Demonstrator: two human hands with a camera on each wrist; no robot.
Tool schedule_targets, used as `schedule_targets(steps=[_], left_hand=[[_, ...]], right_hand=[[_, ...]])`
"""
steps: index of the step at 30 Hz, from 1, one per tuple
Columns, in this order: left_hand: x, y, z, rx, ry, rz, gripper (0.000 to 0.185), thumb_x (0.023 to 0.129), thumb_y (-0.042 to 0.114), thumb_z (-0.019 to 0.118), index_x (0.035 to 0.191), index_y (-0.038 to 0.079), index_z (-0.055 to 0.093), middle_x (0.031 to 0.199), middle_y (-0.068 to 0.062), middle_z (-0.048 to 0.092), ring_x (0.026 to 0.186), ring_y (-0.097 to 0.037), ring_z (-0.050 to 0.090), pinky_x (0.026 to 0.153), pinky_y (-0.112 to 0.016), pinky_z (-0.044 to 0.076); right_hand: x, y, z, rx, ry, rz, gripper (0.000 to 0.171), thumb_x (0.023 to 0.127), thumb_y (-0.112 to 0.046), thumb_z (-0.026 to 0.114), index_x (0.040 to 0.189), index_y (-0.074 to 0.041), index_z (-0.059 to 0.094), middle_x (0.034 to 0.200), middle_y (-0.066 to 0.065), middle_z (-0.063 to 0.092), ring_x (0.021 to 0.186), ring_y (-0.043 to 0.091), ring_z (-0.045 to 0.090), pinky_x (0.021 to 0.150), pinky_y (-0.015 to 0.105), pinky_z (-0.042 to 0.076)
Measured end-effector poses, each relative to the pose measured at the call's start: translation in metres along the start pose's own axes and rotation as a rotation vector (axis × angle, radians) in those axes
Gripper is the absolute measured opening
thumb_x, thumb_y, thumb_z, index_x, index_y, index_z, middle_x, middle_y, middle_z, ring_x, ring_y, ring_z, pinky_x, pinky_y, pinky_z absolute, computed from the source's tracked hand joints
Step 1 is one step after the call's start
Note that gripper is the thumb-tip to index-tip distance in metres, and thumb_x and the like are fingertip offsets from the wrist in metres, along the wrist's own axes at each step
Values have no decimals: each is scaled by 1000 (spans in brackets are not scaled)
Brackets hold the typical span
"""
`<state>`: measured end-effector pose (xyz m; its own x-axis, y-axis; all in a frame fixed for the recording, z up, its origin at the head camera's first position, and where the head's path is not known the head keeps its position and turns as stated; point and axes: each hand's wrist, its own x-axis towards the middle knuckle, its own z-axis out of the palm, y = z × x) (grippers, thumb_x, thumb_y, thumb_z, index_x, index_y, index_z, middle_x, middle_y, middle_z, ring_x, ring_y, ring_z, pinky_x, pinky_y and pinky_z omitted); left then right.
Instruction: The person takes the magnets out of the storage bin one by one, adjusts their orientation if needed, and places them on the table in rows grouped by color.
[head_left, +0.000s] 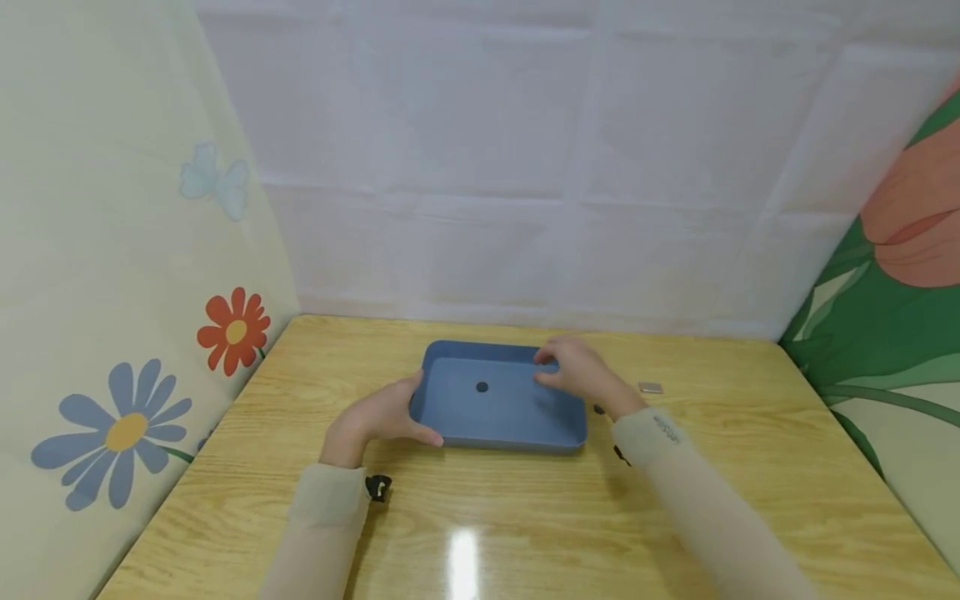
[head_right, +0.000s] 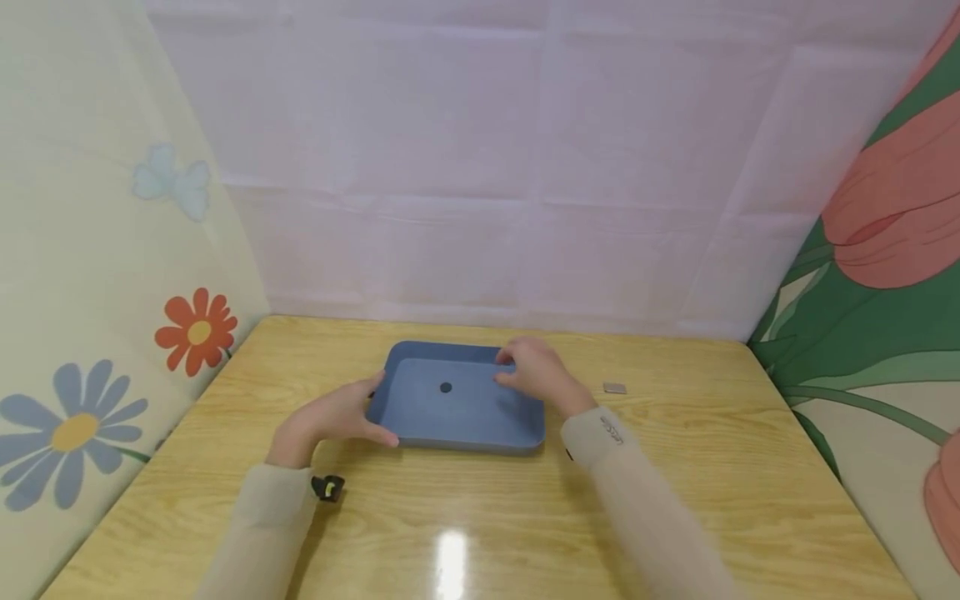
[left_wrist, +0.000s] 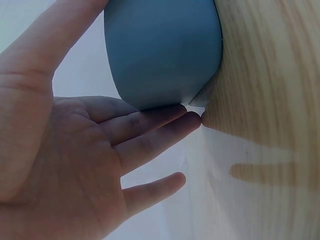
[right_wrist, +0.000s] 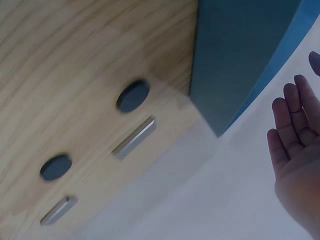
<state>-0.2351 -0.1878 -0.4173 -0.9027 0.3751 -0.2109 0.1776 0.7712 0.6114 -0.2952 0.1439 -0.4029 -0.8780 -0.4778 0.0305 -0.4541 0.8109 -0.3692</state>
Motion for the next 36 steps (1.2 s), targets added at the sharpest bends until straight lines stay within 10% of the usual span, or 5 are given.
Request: schedule_targets(steps=[36], left_hand=[[-13,13,-5,25,-9,-32,138,71,55,91,161,-10,8,169,-28,18,157,-43,26,128,-56,29]], right_hand=[[29,-68,57,-66,-3,23,28,93,-31,78,112,-10,78,106,4,71,102,23,64,96,43,55]])
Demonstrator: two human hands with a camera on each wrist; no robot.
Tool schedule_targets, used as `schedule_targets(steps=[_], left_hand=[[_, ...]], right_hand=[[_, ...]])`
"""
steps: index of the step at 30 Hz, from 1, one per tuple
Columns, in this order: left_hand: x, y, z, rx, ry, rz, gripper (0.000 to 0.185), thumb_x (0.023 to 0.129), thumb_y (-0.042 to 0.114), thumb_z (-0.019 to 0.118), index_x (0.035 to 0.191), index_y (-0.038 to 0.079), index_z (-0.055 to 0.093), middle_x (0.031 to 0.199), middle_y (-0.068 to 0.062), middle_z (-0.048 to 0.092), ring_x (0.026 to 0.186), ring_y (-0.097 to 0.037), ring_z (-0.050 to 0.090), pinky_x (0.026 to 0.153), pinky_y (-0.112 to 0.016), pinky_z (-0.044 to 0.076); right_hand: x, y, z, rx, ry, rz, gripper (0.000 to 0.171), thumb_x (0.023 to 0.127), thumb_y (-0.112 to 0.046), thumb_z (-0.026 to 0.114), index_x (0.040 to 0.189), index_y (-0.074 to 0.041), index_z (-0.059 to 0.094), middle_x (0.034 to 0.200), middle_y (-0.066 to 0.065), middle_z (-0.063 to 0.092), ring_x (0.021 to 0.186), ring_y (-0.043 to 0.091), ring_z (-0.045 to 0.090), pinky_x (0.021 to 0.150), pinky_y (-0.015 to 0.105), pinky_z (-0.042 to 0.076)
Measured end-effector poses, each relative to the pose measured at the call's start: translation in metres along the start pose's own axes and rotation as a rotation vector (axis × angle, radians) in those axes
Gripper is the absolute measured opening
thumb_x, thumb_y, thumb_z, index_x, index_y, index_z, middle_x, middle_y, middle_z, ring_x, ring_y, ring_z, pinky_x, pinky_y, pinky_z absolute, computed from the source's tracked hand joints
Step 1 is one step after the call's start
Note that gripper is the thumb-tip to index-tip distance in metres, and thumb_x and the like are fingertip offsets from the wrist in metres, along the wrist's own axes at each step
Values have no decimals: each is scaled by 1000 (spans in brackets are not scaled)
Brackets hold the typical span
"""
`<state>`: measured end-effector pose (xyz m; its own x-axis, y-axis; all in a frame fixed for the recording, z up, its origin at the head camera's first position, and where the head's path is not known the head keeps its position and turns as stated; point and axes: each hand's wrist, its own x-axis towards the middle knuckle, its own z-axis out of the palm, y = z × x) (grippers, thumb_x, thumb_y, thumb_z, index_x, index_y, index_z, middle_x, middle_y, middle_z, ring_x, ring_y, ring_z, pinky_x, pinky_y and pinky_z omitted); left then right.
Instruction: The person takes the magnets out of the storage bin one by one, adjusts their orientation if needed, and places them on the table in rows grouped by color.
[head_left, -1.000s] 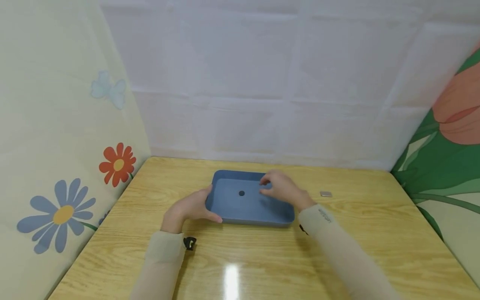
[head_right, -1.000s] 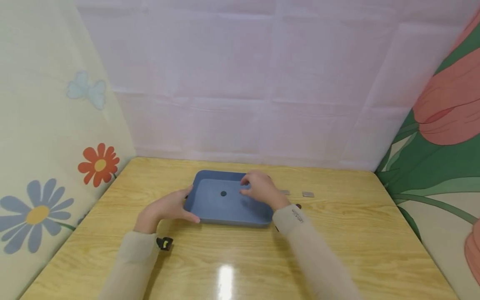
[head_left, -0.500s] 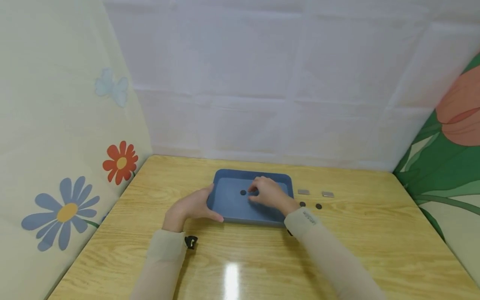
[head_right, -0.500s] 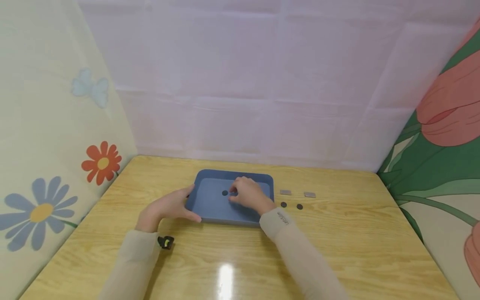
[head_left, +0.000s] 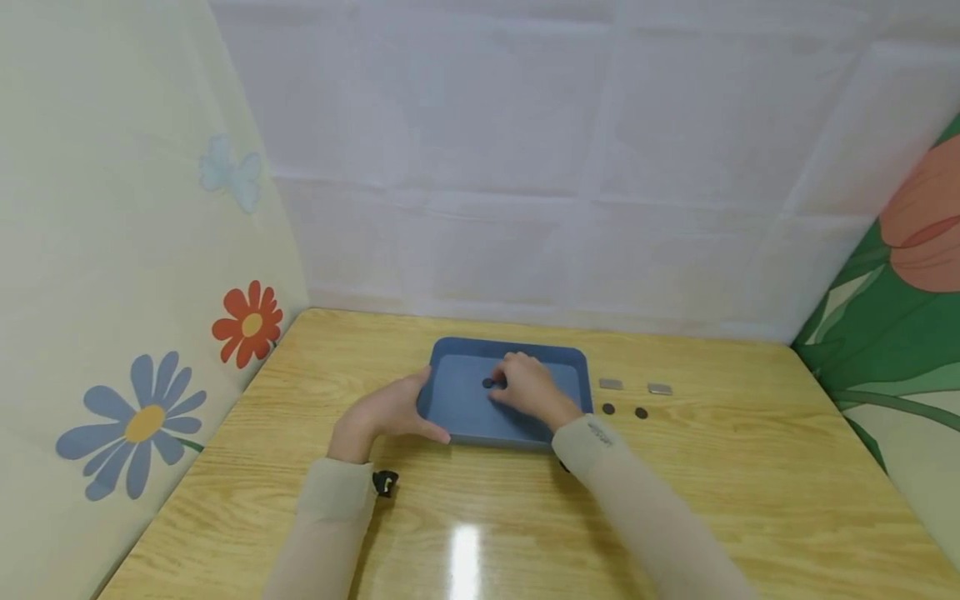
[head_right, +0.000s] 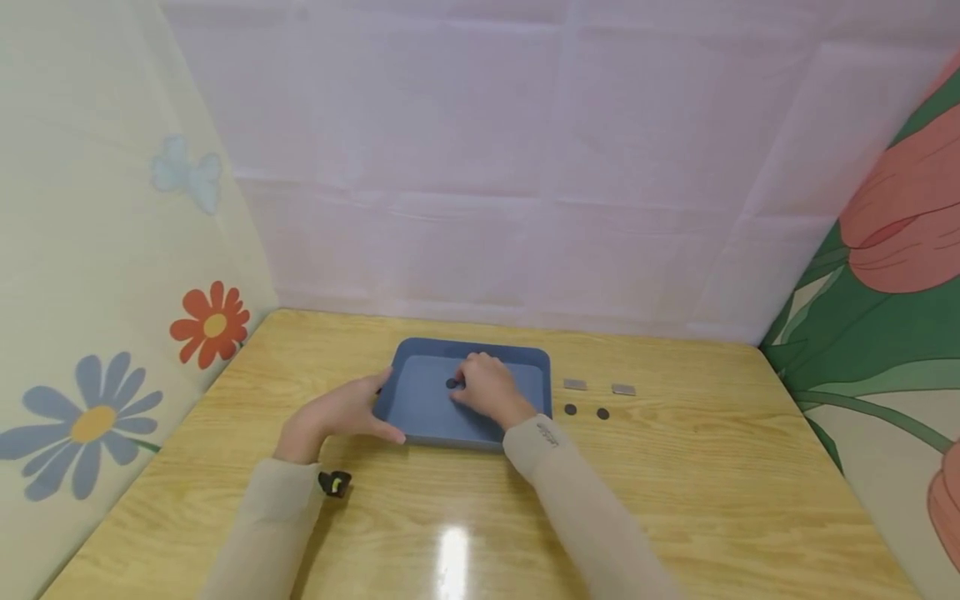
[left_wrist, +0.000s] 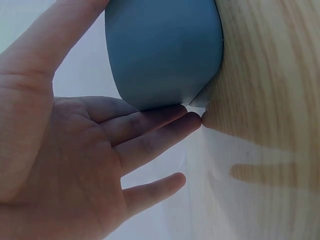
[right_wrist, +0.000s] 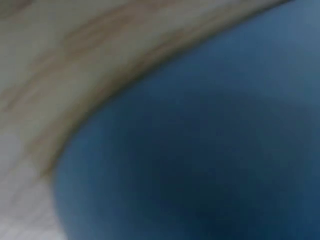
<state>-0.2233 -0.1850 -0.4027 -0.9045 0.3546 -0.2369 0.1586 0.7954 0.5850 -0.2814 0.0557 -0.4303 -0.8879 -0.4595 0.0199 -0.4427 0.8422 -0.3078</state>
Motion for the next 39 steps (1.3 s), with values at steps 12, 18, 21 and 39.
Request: schedule_targets(steps=[12,18,21,39], left_hand=[[4,-5,3,-40,-3,54,136,73,48,92,162,-9,7,167,-28,26,154,-42,34,125,-57,33],[4,-4,1,-20,9,48,135,73,49,92,161,-10,9,167,-29,27,153,-43,34,125,-57,33],[4,-4,1,-3,7,36,136,72,51,92,161,-11,9,167,-30,24,154,-44,31,126,-58,32],[4,-4,2,17,7,19,137,72,55,91,160,-12,11,169,-30,18,156,-46,26,126,-58,31]], right_hand=[[6,-12,7,-3,24,19,18,95,-28,76,103,-12,80,101,3,70,99,22,64,97,42,54],[4,-10,4,8,12,-16,18,94,-29,77,103,-13,79,102,1,70,101,21,63,100,43,54],[2,-10,1,4,9,-36,17,94,-29,77,102,-14,78,103,1,69,100,21,62,96,41,54],[-18,8,-21,26,49,-64,16,93,-28,78,104,-16,77,107,0,70,102,19,64,96,41,55]])
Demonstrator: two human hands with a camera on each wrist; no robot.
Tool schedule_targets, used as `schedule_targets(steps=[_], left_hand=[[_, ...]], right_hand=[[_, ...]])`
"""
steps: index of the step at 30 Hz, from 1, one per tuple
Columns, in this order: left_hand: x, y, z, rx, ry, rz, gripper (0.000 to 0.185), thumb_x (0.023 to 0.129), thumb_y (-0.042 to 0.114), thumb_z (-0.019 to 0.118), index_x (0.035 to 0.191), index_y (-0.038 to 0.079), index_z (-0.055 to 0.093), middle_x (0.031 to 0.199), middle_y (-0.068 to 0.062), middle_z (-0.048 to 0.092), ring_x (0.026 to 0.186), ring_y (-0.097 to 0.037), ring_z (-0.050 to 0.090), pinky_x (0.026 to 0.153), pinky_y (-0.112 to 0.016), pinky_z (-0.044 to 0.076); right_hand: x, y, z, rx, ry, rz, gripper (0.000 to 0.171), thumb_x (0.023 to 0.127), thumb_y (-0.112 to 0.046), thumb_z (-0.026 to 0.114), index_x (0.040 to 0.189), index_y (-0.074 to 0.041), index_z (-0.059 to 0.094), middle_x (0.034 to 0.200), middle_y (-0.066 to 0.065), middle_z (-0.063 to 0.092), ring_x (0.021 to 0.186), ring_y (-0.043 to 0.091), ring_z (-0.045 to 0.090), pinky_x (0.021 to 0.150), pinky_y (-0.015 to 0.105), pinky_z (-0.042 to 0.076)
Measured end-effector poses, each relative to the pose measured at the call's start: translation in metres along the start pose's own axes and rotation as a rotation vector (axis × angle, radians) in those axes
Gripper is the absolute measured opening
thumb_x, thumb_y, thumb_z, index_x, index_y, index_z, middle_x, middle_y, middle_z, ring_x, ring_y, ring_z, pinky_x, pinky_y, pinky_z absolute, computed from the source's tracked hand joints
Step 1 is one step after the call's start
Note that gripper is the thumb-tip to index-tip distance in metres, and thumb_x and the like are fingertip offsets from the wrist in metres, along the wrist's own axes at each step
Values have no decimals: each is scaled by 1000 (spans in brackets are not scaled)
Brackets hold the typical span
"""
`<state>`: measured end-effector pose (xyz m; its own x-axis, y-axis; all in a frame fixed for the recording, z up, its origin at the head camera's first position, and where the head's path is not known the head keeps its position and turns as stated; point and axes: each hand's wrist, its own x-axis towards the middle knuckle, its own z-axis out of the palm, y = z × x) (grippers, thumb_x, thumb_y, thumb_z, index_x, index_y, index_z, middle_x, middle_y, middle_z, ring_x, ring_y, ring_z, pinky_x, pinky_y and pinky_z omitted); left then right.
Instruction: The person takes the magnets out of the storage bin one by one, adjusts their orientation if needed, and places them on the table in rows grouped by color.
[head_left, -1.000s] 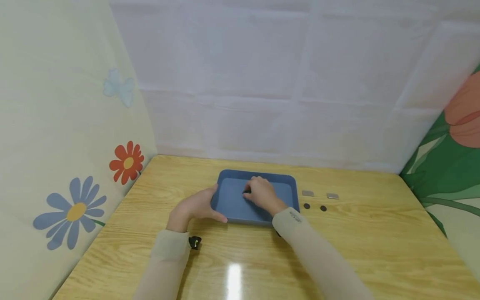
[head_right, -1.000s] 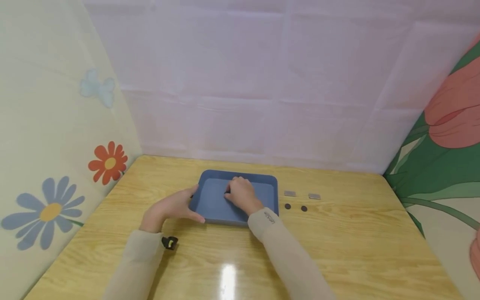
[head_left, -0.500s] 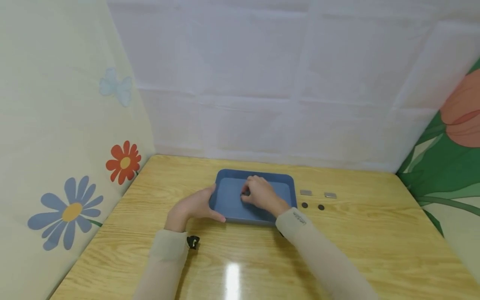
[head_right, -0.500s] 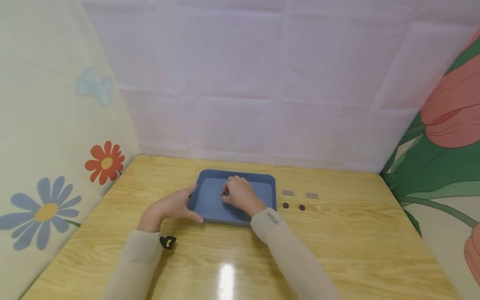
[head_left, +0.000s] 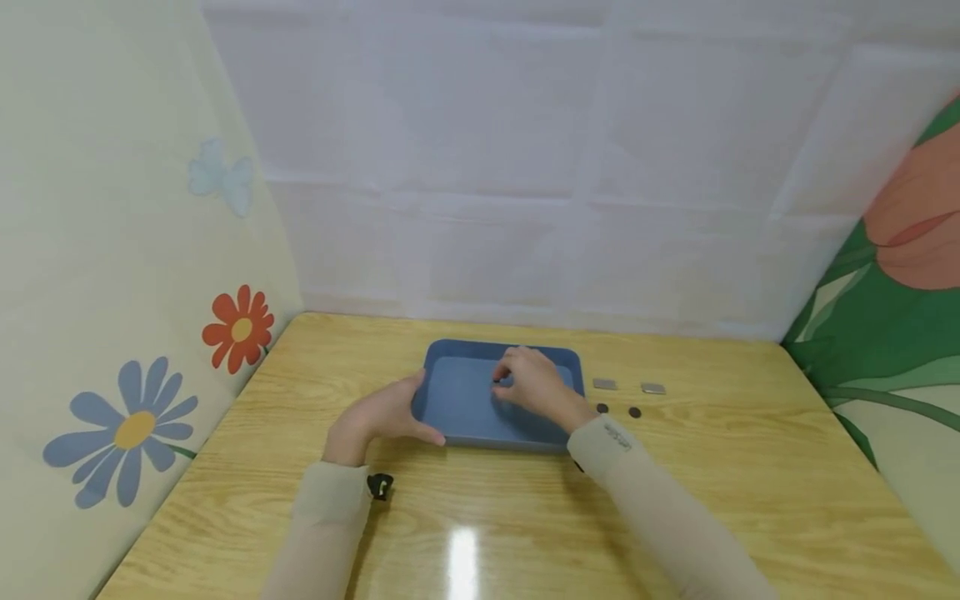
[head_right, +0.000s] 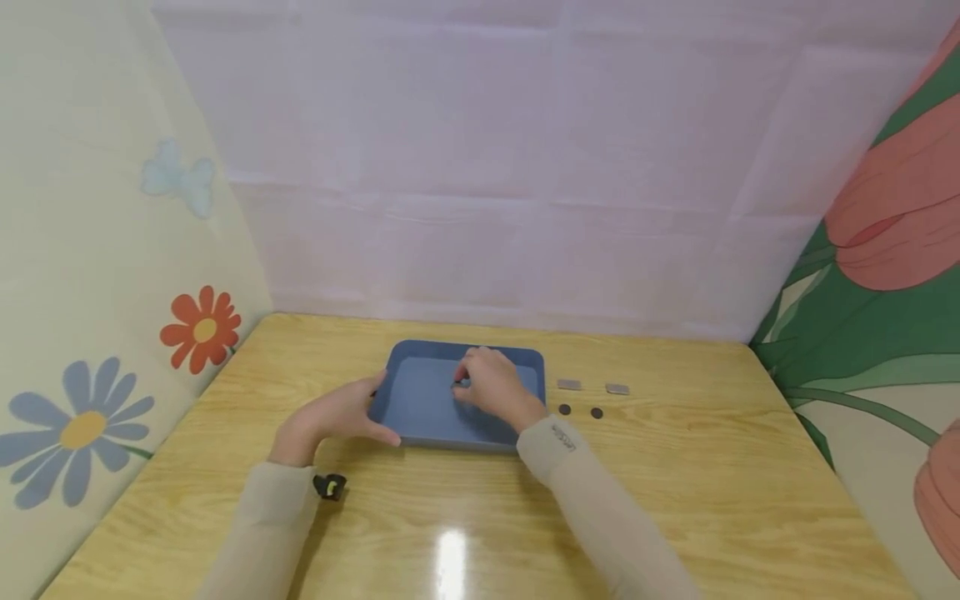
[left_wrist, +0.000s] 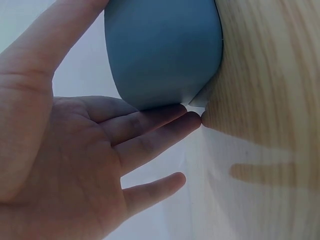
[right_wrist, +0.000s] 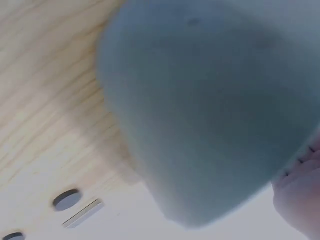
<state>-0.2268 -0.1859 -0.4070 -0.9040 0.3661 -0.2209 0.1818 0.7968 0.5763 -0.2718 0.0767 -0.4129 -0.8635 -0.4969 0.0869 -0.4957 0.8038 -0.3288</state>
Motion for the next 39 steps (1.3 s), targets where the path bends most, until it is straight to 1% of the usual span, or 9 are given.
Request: schedule_targets(steps=[5,11,17,21,28,39], left_hand=[[0,-1,0,-1,-4,4,137,72,54,91,160,-12,10,169,-30,16,156,-47,24,126,-59,30],[0,-2,0,-36,-7,-6,139,71,54,92,161,-11,7,170,-28,14,157,-45,21,128,-58,27],[0,-2,1,-37,-10,-6,140,70,55,91,161,-11,7,170,-29,13,157,-46,21,127,-59,27],[0,-2,1,-32,-9,-2,139,71,55,91,161,-11,8,170,-29,13,157,-47,20,127,-59,26],[-1,-1,1,-24,-9,8,139,71,54,91,160,-12,8,169,-30,12,157,-48,19,127,-60,26],[2,1,2,-20,-2,6,140,70,55,91,160,-12,7,169,-30,14,156,-48,22,126,-60,28]], right_hand=[[-7,12,-5,1,10,29,16,92,-29,79,104,-17,78,107,0,70,102,20,65,94,41,56],[-17,30,-15,7,38,50,15,92,-27,79,104,-16,77,106,1,70,100,20,66,89,39,58],[-30,50,-29,40,35,136,16,93,-25,78,104,-14,77,107,3,70,101,21,66,86,39,59],[-40,69,-38,61,36,181,18,94,-25,77,106,-12,76,111,6,70,103,24,67,87,41,60],[-63,102,-55,87,57,235,21,97,-25,72,113,-10,74,120,10,69,114,33,65,94,49,57],[-101,146,-83,71,66,323,25,100,-24,68,115,-5,72,124,21,68,116,42,63,92,56,55]])
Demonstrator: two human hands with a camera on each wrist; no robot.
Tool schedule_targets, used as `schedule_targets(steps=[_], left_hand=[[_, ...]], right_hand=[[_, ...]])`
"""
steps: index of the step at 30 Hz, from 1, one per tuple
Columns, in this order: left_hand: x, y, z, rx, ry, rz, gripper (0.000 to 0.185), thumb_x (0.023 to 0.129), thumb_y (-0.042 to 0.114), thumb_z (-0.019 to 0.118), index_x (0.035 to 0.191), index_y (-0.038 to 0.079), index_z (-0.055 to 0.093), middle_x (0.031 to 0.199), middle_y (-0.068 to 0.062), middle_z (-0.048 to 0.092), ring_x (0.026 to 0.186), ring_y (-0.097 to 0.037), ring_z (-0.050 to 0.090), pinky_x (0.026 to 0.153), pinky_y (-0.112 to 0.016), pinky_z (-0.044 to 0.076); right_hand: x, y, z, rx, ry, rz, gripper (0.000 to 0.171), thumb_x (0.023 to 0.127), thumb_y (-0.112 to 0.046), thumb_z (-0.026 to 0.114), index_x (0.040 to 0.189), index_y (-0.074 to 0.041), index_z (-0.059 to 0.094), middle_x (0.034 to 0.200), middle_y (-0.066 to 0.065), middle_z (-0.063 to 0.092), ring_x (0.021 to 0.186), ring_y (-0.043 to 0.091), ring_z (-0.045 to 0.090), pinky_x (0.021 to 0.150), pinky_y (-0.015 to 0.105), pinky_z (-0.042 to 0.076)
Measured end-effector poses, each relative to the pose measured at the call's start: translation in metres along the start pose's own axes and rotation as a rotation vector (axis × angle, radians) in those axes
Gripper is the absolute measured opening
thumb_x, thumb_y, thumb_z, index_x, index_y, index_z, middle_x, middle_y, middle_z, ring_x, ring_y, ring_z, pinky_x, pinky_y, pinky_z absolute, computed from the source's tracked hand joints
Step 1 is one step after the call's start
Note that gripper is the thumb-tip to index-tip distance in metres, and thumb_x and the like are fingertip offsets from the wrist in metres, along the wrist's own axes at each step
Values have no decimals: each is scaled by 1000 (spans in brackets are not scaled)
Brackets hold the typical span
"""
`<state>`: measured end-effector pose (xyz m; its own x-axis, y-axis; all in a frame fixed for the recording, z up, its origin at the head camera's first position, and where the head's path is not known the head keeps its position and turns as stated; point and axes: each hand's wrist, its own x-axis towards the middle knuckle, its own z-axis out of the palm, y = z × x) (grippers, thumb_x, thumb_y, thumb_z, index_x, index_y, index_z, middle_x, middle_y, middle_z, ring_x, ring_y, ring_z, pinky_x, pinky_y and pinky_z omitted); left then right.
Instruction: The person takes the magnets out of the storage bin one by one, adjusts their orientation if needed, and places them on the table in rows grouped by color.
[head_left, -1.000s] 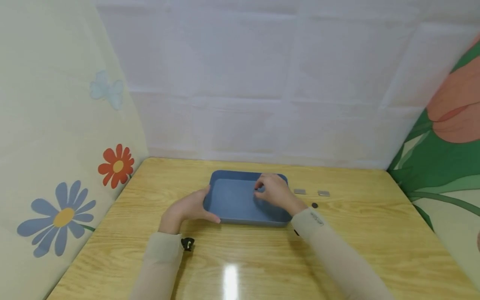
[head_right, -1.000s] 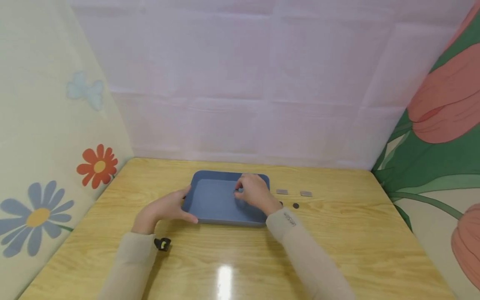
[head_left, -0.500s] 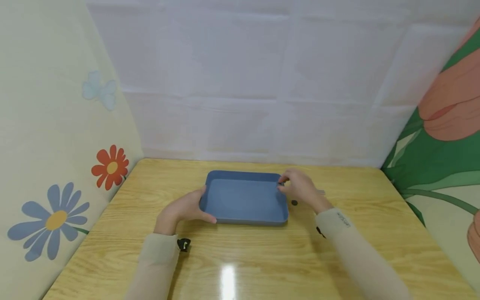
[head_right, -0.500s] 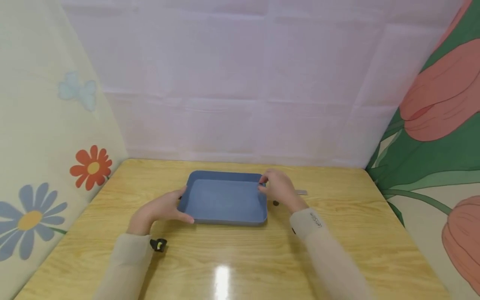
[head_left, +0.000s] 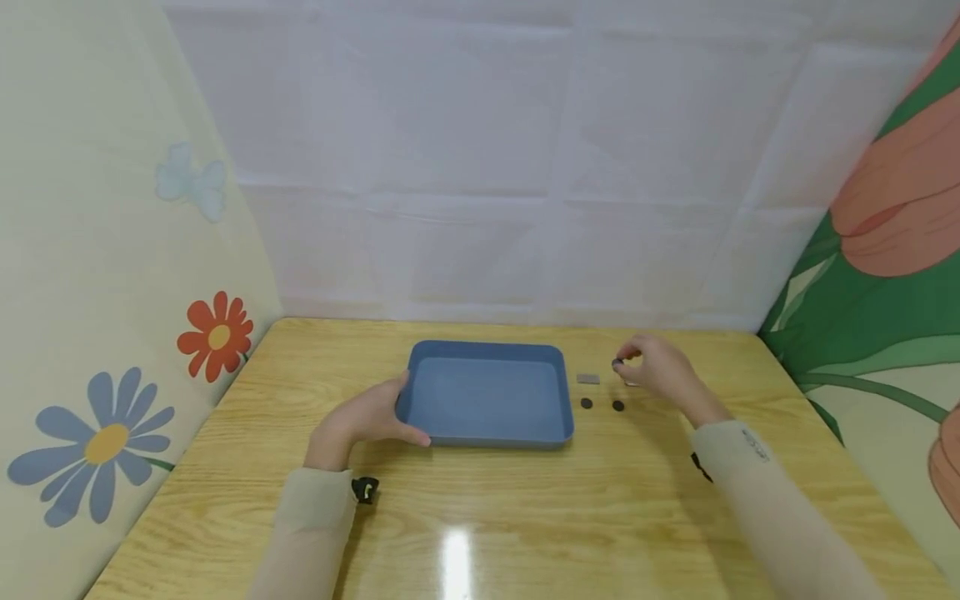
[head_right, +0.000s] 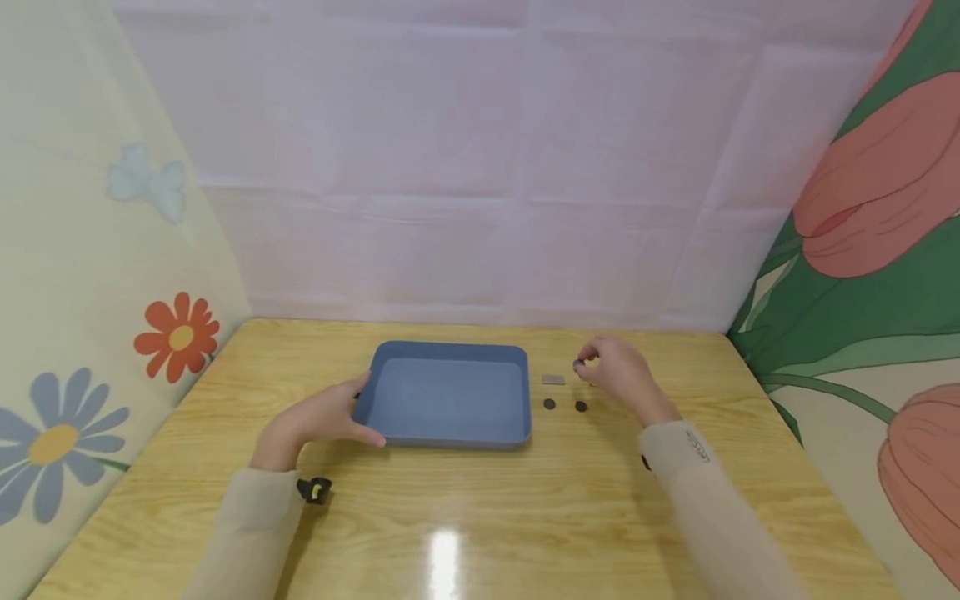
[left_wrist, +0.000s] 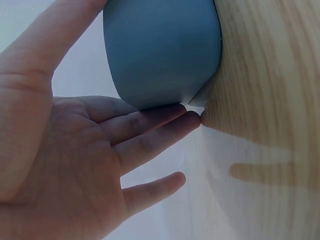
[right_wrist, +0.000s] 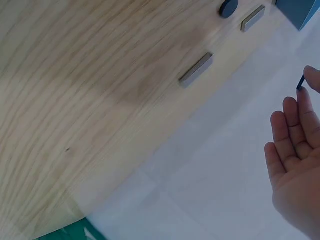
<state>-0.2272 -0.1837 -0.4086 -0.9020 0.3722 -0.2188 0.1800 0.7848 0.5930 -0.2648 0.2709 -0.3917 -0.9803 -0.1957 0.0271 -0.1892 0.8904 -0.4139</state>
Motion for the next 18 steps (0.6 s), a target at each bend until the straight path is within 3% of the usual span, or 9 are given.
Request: schedule_targets(steps=[5,10,18], left_hand=[[1,0,1,3,1,-1,140,70,55,91,160,-12,7,169,-30,14,156,-48,23,126,-60,29],[0,2,0,-1,-4,-14,140,71,54,91,161,-11,6,170,-29,13,156,-48,21,126,-61,28],[0,0,0,-1,-7,-7,141,70,56,91,161,-11,6,169,-30,13,156,-48,21,126,-61,29]], right_hand=[[-8,17,-11,-7,10,26,28,100,-24,68,118,-2,71,124,23,67,117,43,62,93,58,54],[-13,28,-17,-22,19,22,25,98,-23,70,111,-2,73,118,23,67,112,43,63,91,58,54],[-19,39,-10,-18,3,41,22,97,-21,72,105,-1,74,113,21,66,105,38,63,87,54,55]])
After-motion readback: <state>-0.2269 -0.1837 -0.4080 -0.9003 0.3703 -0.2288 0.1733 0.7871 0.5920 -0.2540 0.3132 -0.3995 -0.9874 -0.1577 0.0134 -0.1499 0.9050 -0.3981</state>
